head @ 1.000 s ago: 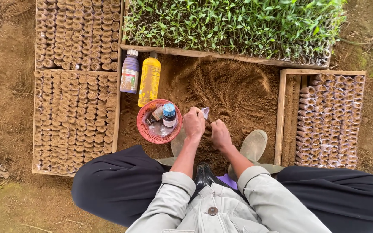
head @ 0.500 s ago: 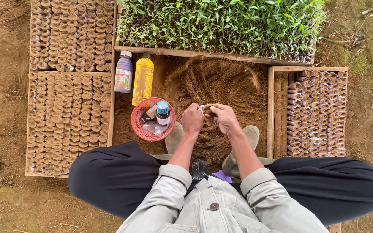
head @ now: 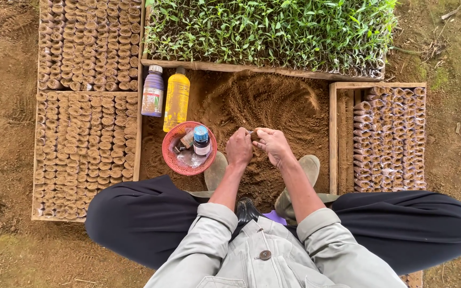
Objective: Preparing soil plugs by filling small plastic sleeves with soil and arranging them in a seedling tray.
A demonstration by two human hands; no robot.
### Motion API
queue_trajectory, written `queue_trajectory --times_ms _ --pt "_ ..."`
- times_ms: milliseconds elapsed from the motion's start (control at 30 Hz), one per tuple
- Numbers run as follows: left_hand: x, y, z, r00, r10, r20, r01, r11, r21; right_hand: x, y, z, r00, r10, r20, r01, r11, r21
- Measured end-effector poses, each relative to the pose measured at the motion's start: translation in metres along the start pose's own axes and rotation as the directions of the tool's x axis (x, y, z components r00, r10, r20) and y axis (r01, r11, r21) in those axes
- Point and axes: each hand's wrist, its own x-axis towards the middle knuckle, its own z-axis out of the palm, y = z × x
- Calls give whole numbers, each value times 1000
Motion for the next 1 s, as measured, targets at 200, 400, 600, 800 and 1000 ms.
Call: queue_trajectory --times_ms 200,400,600,800,1000 --pt "2 3 1 999 -51 0 51 996 -70 -30 -28 15 999 -5 51 9 997 -79" --pt "-2 16 -12 994 -111 -21 104 973 -207 13 16 -21 913 -406 50 354 723 -593" --pt "-9 28 -26 991 -129 26 131 955 -265 6 4 -23 894 -393 216 411 525 -745" --pt "-2 15 -19 985 -161 62 172 921 -349 24 14 -32 843 -370 389 507 311 -804" --pt "12 -1 -14 968 -199 153 251 767 -590 15 0 -25 806 -383 452 569 289 -770"
